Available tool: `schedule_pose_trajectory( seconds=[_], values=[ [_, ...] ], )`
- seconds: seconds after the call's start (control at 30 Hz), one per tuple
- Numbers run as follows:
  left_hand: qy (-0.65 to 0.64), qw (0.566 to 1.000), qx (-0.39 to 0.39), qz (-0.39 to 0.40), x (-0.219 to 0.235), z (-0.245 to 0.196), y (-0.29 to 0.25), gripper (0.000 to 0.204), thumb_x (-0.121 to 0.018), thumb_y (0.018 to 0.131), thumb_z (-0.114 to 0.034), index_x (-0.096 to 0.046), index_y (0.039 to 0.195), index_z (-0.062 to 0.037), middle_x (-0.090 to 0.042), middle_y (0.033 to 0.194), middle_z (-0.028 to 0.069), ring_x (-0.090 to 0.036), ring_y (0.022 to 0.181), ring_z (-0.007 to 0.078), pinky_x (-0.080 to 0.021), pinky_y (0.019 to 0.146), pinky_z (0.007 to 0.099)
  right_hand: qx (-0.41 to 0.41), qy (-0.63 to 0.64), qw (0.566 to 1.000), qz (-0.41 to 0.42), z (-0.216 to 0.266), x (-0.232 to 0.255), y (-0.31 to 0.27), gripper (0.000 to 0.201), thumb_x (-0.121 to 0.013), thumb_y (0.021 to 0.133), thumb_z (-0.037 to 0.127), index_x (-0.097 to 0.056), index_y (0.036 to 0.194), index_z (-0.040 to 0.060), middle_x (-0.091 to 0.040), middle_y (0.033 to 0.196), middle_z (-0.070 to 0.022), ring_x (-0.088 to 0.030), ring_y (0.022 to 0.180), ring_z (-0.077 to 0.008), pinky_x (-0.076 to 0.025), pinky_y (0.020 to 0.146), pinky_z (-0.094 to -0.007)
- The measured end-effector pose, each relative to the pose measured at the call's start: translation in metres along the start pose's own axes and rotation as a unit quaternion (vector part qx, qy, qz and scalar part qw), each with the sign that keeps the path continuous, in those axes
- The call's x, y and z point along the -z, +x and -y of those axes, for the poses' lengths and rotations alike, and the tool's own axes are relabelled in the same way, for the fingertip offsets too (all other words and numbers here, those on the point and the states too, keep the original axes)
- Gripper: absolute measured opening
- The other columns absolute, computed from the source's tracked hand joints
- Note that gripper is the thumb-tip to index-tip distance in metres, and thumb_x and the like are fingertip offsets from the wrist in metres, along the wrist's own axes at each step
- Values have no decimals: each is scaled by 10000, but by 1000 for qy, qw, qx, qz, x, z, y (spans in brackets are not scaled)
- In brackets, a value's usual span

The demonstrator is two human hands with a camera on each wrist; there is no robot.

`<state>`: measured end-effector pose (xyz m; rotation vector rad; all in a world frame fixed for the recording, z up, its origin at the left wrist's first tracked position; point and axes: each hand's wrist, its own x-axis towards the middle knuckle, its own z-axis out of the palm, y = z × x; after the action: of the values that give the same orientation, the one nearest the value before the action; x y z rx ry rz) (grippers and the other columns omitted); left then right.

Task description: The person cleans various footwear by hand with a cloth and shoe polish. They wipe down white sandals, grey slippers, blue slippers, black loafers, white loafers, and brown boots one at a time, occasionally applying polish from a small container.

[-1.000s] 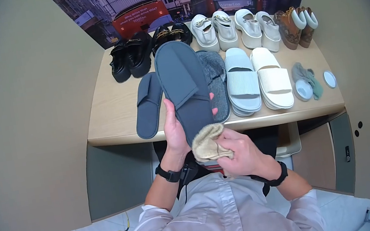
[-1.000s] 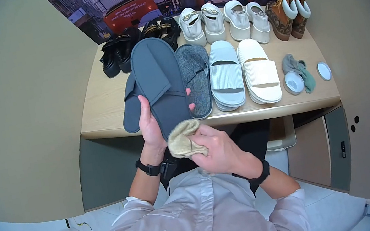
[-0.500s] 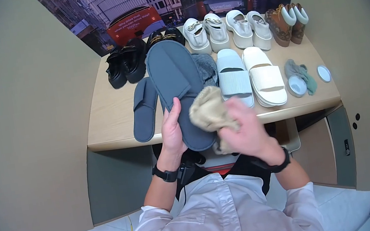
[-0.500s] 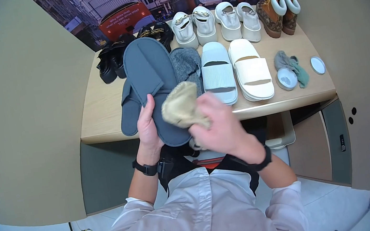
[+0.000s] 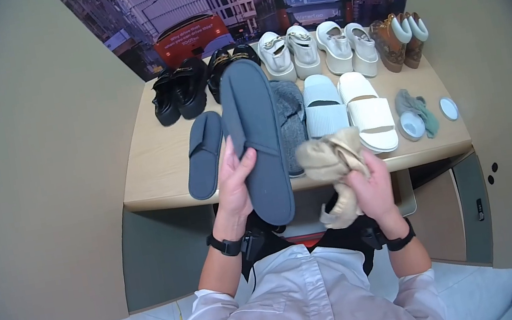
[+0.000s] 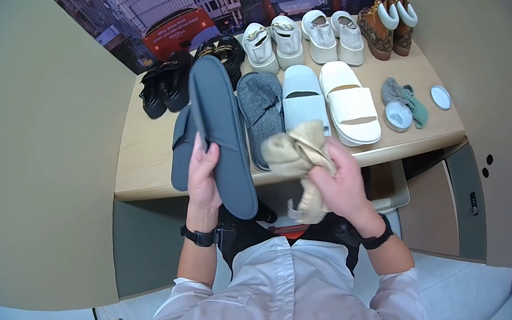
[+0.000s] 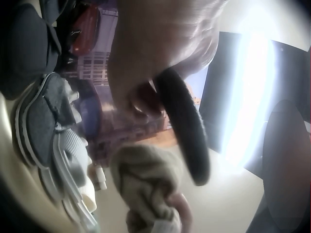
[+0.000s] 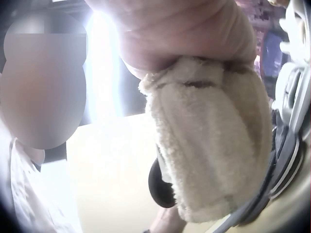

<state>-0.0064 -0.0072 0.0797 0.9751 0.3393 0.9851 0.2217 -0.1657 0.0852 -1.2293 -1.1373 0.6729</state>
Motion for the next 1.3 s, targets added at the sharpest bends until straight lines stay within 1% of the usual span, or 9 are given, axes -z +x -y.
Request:
schedule_pose_trajectory(
  seconds=[0.07,0.17,0.27,0.37,0.63,0.83,1.13,1.2,1.3],
  values=[
    [15,1000,-3,-4,-12,13,1,722,-637,1120,-136,-243,1722,-76,-586,1522,204,-670,1324,320,-605,1077,435,-99,59,993,12,-1,-15,-1,351,-659,891,8,-707,1235,-41,-709,1150,-87,-672,1033,-161,-536,968,-320],
    [48,999,21,-4,-19,30,-5,865,-661,1102,-102,-113,1771,-107,-494,1624,191,-611,1401,283,-529,1165,432,40,37,998,10,-7,-40,-2,380,-673,867,10,-708,1241,-49,-696,1140,-118,-694,1025,-215,-538,954,-339],
    [107,994,28,12,-17,34,-12,702,-513,1175,-296,-203,1755,-51,-498,1648,186,-584,1442,278,-448,1237,440,148,-64,986,28,-12,-43,-2,411,-697,821,31,-723,1222,-54,-667,1102,-164,-707,976,-320,-566,896,-382],
    [-54,993,75,77,-4,27,-24,718,-280,1203,-515,-430,1651,27,-587,1585,143,-578,1456,245,-428,1249,419,160,-135,976,67,-4,-45,-3,424,-724,802,63,-728,1210,-51,-655,1094,-181,-708,939,-372,-586,839,-420],
    [-103,978,170,70,3,33,-30,791,-286,1179,-626,-404,1668,-15,-550,1635,155,-566,1489,262,-476,1235,428,159,-139,973,89,1,-14,14,273,-735,802,86,-717,1044,-37,-643,1107,-192,-686,991,-390,-570,882,-431],
    [-56,966,184,174,-11,28,-24,1139,-176,1006,-902,-263,1740,-35,-468,1687,227,-493,1526,468,-523,1179,587,214,-143,964,-74,55,13,89,325,-689,838,58,-741,1142,-45,-687,1089,-193,-706,1018,-354,-561,925,-411],
    [-59,990,126,21,-13,23,-15,954,-157,1124,-763,-427,1662,-22,-591,1603,138,-595,1461,266,-480,1239,433,205,-167,961,85,-5,-67,39,486,-754,804,85,-764,1287,30,-646,1024,-175,-727,889,-389,-601,769,-453],
    [-114,979,143,86,0,26,-11,1023,-187,1092,-821,-482,1624,2,-609,1568,215,-612,1441,315,-499,1222,444,211,-151,960,107,-10,-77,20,524,-750,802,60,-760,1325,40,-639,1002,-161,-722,838,-361,-603,759,-438],
    [-191,967,168,22,-7,23,-9,1031,-204,1077,-843,-471,1630,-16,-633,1513,270,-693,1314,350,-598,1097,463,191,-133,964,129,-19,-79,2,540,-750,790,37,-763,1330,37,-646,1007,-167,-721,821,-353,-605,754,-436]
  ],
)
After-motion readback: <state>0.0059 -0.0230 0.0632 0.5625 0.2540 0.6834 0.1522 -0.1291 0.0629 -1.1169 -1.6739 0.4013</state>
